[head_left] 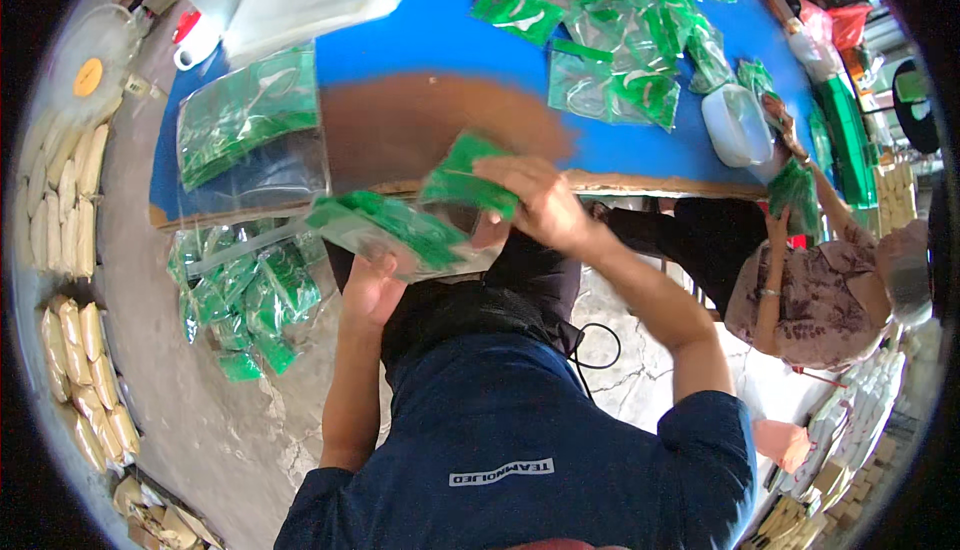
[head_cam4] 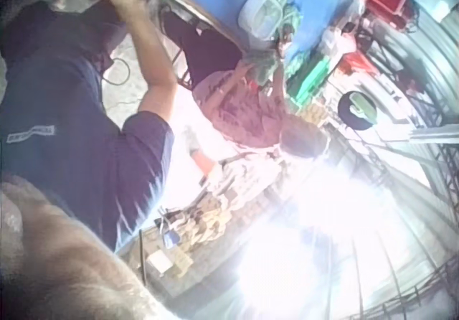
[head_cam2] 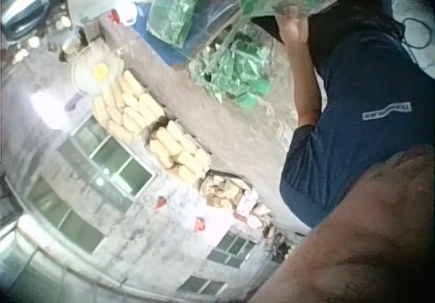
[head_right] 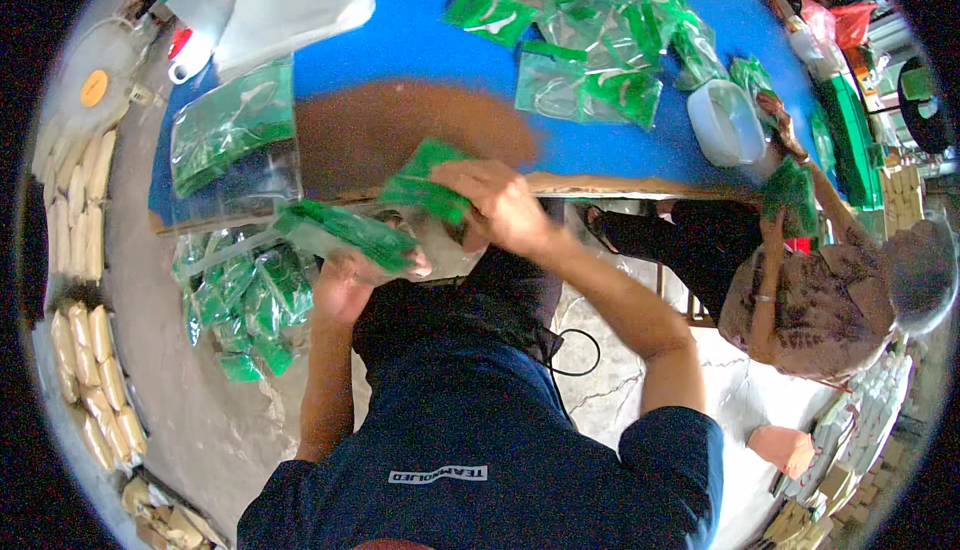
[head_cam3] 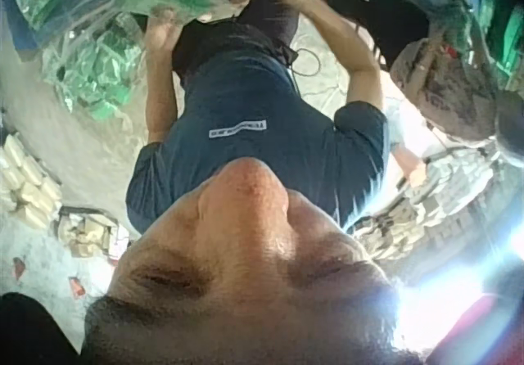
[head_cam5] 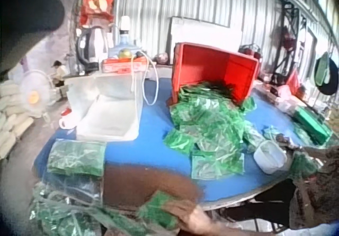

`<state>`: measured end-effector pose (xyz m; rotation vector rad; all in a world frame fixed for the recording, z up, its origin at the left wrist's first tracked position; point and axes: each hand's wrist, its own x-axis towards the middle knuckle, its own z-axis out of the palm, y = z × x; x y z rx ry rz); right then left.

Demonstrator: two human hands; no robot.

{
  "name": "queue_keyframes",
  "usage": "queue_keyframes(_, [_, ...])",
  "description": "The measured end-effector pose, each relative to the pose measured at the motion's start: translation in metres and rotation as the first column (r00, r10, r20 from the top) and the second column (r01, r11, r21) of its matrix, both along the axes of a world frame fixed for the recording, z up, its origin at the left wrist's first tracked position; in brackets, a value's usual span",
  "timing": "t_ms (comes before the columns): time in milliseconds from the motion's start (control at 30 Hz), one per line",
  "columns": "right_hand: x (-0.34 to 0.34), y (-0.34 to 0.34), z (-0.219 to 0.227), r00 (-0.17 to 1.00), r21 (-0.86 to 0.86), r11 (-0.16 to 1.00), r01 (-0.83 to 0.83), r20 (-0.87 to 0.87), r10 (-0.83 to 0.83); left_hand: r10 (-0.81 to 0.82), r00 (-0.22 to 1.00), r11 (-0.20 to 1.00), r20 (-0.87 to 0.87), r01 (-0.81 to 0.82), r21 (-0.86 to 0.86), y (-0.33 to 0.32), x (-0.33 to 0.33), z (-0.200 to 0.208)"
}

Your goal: Sorting and packing green plastic bags into larger clear bags.

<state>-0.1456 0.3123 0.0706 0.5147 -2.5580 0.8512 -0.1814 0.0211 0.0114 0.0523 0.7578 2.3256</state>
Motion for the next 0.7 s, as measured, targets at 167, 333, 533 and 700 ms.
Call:
queue_keyframes(167, [-0.008,-0.026,0.028,0.947,-0.455,0.873,0.176,0.32,-0.024,0.048,0.992,0.973,-0.12,-0.074,-0.22,0.038,0.004,0.023])
queue_keyframes(333, [-0.02,0.041,0.007,0.825,0.29,0.774,0.563,-0.237,-0.513,-0.055,0.99,0.997,0.133,0.061,-0.043,0.037,0.006,0.012])
queue_keyframes(533, [0.002,0.026,0.024,0.985,-0.017,0.986,0.167,0.034,-0.167,-0.083,0.994,0.968,0.069,0.097,-0.232,0.065,0.007,-0.012])
queue_keyframes(700, [-0.008,0.118,-0.013,0.69,0.406,0.608,0.682,-0.081,-0.719,-0.119,0.98,0.988,0.161,0.133,-0.084,0.055,0.003,-0.012])
